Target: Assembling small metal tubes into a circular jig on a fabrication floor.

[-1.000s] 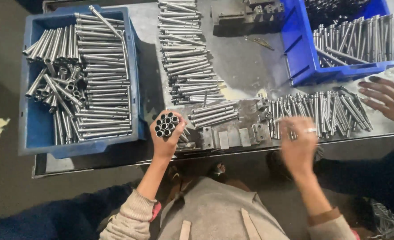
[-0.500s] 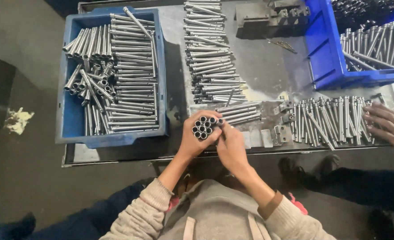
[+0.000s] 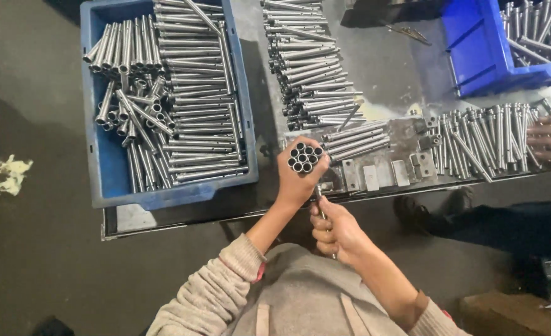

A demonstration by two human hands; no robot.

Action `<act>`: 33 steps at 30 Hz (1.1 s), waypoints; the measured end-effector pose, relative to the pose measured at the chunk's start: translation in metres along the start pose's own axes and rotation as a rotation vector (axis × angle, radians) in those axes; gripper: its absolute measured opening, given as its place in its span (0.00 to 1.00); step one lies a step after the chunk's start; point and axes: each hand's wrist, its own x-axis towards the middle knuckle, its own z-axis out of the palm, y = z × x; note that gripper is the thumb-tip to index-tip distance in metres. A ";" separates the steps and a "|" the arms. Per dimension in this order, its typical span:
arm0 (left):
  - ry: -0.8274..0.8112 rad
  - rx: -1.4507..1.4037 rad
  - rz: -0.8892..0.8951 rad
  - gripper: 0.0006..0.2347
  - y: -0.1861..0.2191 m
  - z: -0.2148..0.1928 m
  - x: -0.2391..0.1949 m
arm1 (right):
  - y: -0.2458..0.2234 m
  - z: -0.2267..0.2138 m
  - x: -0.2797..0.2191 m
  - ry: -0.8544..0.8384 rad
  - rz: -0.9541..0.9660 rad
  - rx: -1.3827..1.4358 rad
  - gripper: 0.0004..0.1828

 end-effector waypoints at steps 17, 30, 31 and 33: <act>-0.021 -0.010 -0.031 0.06 -0.003 0.004 0.001 | 0.012 0.002 -0.002 -0.035 -0.008 0.072 0.19; -0.063 0.132 0.031 0.07 0.003 0.002 -0.006 | 0.002 -0.028 -0.032 -0.062 -0.463 -0.975 0.18; -0.053 0.138 0.030 0.07 0.005 0.002 -0.005 | -0.007 -0.042 -0.030 -0.073 -0.459 -0.979 0.18; -0.067 0.161 0.090 0.07 0.009 0.004 -0.005 | -0.023 -0.071 -0.024 0.309 -0.900 -1.026 0.15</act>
